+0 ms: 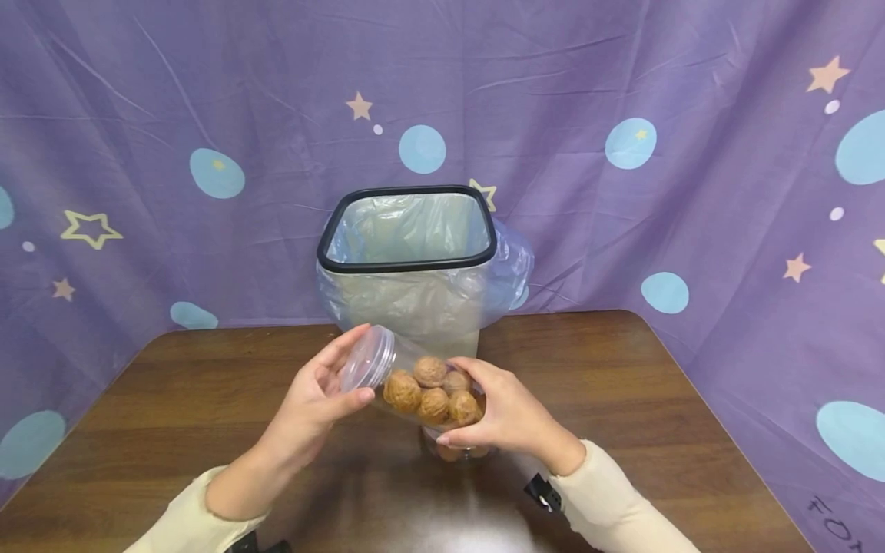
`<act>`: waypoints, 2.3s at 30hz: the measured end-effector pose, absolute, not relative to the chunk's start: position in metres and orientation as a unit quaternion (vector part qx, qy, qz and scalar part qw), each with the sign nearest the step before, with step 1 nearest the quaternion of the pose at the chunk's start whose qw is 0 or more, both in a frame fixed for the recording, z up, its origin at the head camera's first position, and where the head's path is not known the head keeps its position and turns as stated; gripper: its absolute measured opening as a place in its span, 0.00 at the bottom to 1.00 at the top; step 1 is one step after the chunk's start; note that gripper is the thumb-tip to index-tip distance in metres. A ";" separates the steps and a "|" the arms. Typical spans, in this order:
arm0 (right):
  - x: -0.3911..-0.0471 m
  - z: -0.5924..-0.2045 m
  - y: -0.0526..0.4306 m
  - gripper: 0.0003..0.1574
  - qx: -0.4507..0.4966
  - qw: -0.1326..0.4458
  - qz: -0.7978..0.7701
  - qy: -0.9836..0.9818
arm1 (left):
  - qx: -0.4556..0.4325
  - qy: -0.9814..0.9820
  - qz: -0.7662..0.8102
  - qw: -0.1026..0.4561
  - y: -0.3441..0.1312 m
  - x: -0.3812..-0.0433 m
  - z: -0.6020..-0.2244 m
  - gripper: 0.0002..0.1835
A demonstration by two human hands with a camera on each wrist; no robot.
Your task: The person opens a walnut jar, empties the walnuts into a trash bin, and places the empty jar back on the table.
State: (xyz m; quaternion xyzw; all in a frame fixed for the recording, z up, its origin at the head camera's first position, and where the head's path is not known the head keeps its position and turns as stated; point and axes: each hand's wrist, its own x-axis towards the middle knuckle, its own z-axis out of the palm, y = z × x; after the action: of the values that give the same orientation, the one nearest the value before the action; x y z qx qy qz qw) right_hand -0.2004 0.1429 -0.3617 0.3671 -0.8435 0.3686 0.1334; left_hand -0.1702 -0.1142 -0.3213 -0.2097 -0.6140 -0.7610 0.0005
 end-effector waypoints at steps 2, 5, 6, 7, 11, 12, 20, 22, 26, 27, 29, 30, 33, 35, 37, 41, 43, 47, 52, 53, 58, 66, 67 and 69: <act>-0.201 -0.362 0.144 0.55 0.365 0.135 0.367 -0.845 | -0.216 -0.612 -0.761 -0.001 -0.114 -0.171 -0.322 0.48; -0.201 -0.364 0.145 0.56 0.369 0.134 0.370 -0.842 | -0.246 -0.605 -0.757 -0.006 -0.116 -0.172 -0.324 0.52; -0.201 -0.364 0.145 0.56 0.370 0.133 0.373 -0.840 | -0.257 -0.602 -0.755 -0.010 -0.117 -0.173 -0.324 0.53; -0.201 -0.364 0.146 0.56 0.372 0.135 0.371 -0.840 | -0.268 -0.600 -0.753 -0.013 -0.119 -0.173 -0.325 0.54; -0.201 -0.365 0.148 0.56 0.380 0.133 0.374 -0.835 | -0.303 -0.599 -0.740 -0.036 -0.125 -0.179 -0.327 0.57; -0.201 -0.364 0.148 0.56 0.382 0.130 0.375 -0.835 | -0.313 -0.598 -0.736 -0.044 -0.127 -0.181 -0.327 0.57; -0.201 -0.363 0.152 0.54 0.396 0.085 0.392 -0.826 | -0.445 -0.575 -0.677 -0.112 -0.141 -0.203 -0.328 0.59; -0.201 -0.363 0.153 0.53 0.401 0.070 0.398 -0.822 | -0.475 -0.572 -0.659 -0.114 -0.142 -0.208 -0.328 0.59; -0.201 -0.362 0.154 0.53 0.410 0.048 0.405 -0.816 | -0.525 -0.563 -0.629 -0.104 -0.141 -0.218 -0.328 0.59; -0.201 -0.362 0.154 0.53 0.411 0.043 0.406 -0.815 | -0.537 -0.560 -0.623 -0.101 -0.141 -0.220 -0.328 0.58; -0.200 -0.362 0.154 0.53 0.413 0.041 0.403 -0.816 | -0.559 -0.551 -0.612 -0.099 -0.141 -0.224 -0.327 0.57; -0.200 -0.361 0.154 0.53 0.414 0.041 0.401 -0.816 | -0.568 -0.547 -0.608 -0.099 -0.141 -0.225 -0.327 0.56; -0.200 -0.361 0.154 0.53 0.417 0.041 0.394 -0.818 | -0.587 -0.531 -0.602 -0.105 -0.140 -0.227 -0.326 0.54; -0.201 -0.361 0.154 0.53 0.419 0.043 0.391 -0.818 | -0.596 -0.523 -0.600 -0.108 -0.140 -0.228 -0.326 0.53; -0.201 -0.361 0.154 0.53 0.422 0.042 0.391 -0.817 | -0.603 -0.517 -0.598 -0.110 -0.139 -0.229 -0.325 0.53; -0.202 -0.361 0.154 0.52 0.426 0.037 0.396 -0.813 | -0.614 -0.510 -0.593 -0.107 -0.138 -0.229 -0.324 0.53; -0.202 -0.361 0.154 0.52 0.428 0.035 0.397 -0.811 | -0.618 -0.508 -0.591 -0.105 -0.138 -0.229 -0.324 0.53; -0.203 -0.362 0.155 0.52 0.431 0.035 0.395 -0.810 | -0.616 -0.508 -0.593 -0.104 -0.138 -0.229 -0.323 0.51; -0.202 -0.360 0.155 0.51 0.434 0.036 0.396 -0.808 | -0.612 -0.506 -0.600 -0.098 -0.137 -0.228 -0.324 0.50; -0.202 -0.359 0.155 0.52 0.434 0.037 0.396 -0.808 | -0.612 -0.505 -0.602 -0.096 -0.137 -0.227 -0.324 0.50; -0.201 -0.357 0.156 0.52 0.429 0.044 0.392 -0.813 | -0.600 -0.508 -0.613 -0.080 -0.137 -0.225 -0.325 0.52; -0.202 -0.357 0.156 0.51 0.415 0.056 0.391 -0.820 | -0.529 -0.543 -0.648 -0.067 -0.138 -0.217 -0.327 0.51; -0.202 -0.357 0.155 0.51 0.414 0.058 0.391 -0.820 | -0.522 -0.544 -0.653 -0.067 -0.138 -0.216 -0.327 0.50; -0.201 -0.356 0.155 0.51 0.410 0.063 0.387 -0.824 | -0.509 -0.545 -0.663 -0.065 -0.137 -0.215 -0.328 0.50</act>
State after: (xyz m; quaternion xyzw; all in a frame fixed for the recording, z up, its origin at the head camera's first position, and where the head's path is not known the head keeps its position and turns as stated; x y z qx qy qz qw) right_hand -0.2009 0.1549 -0.3560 0.4097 -0.8235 0.3872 0.0631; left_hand -0.2149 -0.1370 -0.3284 -0.5095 -0.5447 -0.6630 -0.0649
